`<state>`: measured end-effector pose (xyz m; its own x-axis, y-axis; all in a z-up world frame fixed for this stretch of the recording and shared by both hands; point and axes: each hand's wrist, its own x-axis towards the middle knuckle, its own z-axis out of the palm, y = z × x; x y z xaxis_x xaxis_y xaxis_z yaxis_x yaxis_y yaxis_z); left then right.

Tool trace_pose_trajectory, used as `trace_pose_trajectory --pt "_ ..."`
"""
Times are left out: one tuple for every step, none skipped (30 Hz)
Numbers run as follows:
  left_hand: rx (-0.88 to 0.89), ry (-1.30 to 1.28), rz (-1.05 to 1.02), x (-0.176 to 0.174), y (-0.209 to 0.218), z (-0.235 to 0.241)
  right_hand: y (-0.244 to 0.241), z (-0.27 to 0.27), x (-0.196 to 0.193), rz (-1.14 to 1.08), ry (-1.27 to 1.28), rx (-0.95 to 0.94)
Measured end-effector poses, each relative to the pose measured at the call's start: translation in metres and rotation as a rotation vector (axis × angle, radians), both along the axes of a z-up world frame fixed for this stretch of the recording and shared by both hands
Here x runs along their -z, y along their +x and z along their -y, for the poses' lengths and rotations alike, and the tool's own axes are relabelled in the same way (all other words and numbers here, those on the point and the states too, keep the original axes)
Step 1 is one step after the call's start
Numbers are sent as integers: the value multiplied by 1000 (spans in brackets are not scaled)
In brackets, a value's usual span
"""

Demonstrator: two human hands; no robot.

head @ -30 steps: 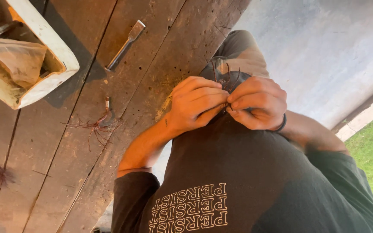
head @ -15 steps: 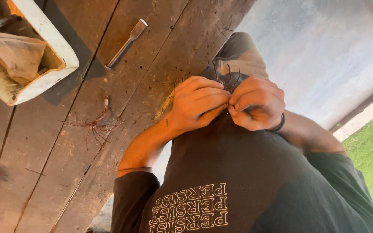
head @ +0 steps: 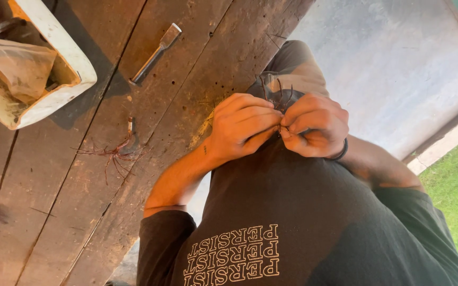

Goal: Stripping insulation from copper wires and twisting the strands together at a workshop bench

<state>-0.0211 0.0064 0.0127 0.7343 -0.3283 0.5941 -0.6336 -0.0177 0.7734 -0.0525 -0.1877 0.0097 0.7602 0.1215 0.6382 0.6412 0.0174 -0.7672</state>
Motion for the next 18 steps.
trace_pose_trajectory --pt "0 -1 1 1 0 0 0 1 2 1 -1 0" --pt "-2 -1 -6 2 0 0 0 1 3 -12 8 -8" --pt "-1 -2 -15 3 -1 -1 -1 2 4 -26 16 -14" --pt "1 -3 -15 3 -1 -1 -1 1 2 -26 16 -12" --pt "5 -4 -24 4 -1 -1 -1 1 1 -13 -11 -6" --pt "9 -5 -33 4 -1 -1 0 1 -1 0 -38 0" --pt "8 1 -29 2 -2 -1 0 -1 -4 4 -32 -1" --pt "8 -9 -48 0 -4 -2 0 -2 -6 -2 -25 7" --pt "7 -14 -69 -2 -5 -2 1 -3 -8 -9 -14 12" --pt "4 -4 -67 -1 -3 -3 4 -1 -7 -7 -4 10" --pt "-7 2 -54 -1 -6 -3 1 1 -6 -21 -20 -10" --pt "-17 8 -40 -1 -9 -3 -1 3 -6 -35 -36 -30" --pt "-16 12 -45 -2 -10 -4 -3 3 -6 -40 -33 -29" --pt "-11 18 -36 -3 -11 -5 -5 3 -6 -45 -32 -29" --pt "-3 21 -22 -4 -10 -5 -5 4 -7 -44 -35 -26" --pt "1 22 -21 -2 -8 -4 -3 3 -6 -44 -34 -23" --pt "-1 32 -25 -1 -8 -4 -2 1 -7 -29 -27 -16" --pt "-3 42 -29 0 -8 -3 -2 0 -8 -14 -19 -10"
